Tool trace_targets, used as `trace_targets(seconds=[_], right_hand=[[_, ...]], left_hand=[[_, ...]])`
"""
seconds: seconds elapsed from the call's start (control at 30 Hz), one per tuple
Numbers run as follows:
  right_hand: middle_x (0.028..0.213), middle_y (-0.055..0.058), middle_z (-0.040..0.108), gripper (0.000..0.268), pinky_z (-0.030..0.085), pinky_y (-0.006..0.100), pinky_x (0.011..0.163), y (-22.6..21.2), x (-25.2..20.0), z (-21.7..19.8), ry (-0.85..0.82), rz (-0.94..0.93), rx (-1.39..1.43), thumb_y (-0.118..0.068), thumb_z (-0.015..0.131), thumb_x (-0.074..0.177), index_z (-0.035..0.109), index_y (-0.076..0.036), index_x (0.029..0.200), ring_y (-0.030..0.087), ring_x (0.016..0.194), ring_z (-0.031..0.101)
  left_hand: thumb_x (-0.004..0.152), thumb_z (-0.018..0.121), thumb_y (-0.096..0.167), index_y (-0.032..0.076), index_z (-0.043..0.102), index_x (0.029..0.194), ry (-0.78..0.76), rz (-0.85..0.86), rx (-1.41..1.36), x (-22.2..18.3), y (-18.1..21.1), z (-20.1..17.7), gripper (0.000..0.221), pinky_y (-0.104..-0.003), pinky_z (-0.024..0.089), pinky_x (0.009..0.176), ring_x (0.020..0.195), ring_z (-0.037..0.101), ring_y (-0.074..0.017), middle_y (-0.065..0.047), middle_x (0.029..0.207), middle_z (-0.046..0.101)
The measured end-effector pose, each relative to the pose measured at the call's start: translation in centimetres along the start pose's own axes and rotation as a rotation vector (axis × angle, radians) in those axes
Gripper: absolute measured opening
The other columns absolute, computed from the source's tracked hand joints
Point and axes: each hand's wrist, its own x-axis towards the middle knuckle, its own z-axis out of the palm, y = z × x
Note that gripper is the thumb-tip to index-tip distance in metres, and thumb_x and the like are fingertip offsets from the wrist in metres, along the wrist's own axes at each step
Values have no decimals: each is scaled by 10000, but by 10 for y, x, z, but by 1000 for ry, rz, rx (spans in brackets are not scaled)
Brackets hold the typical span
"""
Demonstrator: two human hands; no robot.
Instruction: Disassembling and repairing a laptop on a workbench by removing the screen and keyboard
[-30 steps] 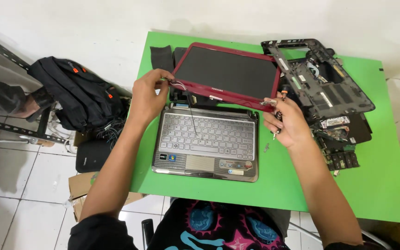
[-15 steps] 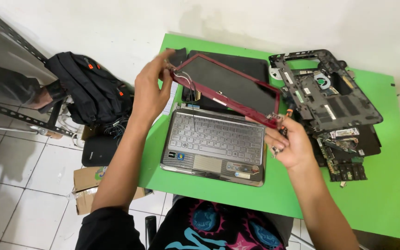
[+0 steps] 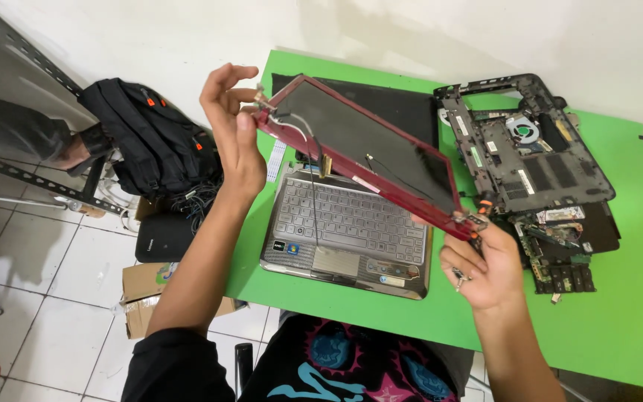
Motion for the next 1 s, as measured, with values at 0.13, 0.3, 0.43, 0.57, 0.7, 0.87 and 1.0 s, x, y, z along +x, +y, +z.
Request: trace_targets(seconds=[0.13, 0.3, 0.43, 0.57, 0.7, 0.87, 1.0], right_hand=[[1284, 450, 587, 243, 283, 178, 375, -27, 0, 0, -181, -14, -4, 26, 449, 1055, 605, 74, 1234, 45, 434, 311], [824, 67, 693, 247, 296, 166, 345, -74, 18, 4, -133, -289, -354, -21, 523, 1011, 653, -30, 1220, 41, 433, 348], [646, -88, 404, 100, 244, 153, 344, -111, 15, -3, 16, -424, -650, -63, 504, 1022, 527, -151, 980, 16, 430, 290], [571, -103, 314, 338, 186, 172, 365, -141, 6, -36, 88, -473, -753, -130, 486, 1038, 449, -241, 721, 16, 393, 242], [518, -85, 184, 486, 141, 200, 381, -149, -7, -61, 202, -490, -774, -100, 438, 1062, 336, -289, 625, 45, 380, 192], [594, -65, 272, 368, 131, 215, 358, -144, -8, -82, 355, -557, -674, -42, 502, 1030, 436, -258, 740, 42, 370, 227], [808, 9, 448, 213, 216, 228, 360, -137, -8, -93, 634, -649, -635, -15, 542, 1051, 385, -159, 1049, 55, 437, 296]], left_hand=[[1105, 335, 670, 201, 290, 1478, -40, -16, -8, -2, -7, 7, 601, -345, 465, 853, 1034, 516, -207, -154, 1353, 525], [1026, 523, 87, 40, 620, 1215, -537, -14, 373, -11, -24, 14, 218, -419, 450, 964, 1119, 578, -317, -138, 1191, 664], [985, 615, 212, 34, 552, 1369, -853, 23, 586, -44, -30, 42, 428, -549, 426, 1043, 1279, 532, -362, -171, 1356, 616], [988, 613, 371, 74, 492, 1481, -982, 165, 845, -68, -49, 51, 587, -532, 302, 1116, 1409, 432, -296, -98, 1511, 522], [974, 624, 384, 40, 568, 1385, -961, 186, 894, -66, -46, 51, 539, -490, 338, 1056, 1284, 510, -273, -100, 1396, 585], [1008, 589, 326, 67, 565, 1419, -915, 198, 990, -65, -43, 59, 487, -466, 405, 990, 1157, 540, -282, -98, 1271, 611], [998, 620, 257, 35, 584, 1393, -906, 52, 1026, -65, -48, 63, 455, -479, 503, 944, 1121, 540, -312, -134, 1221, 590]])
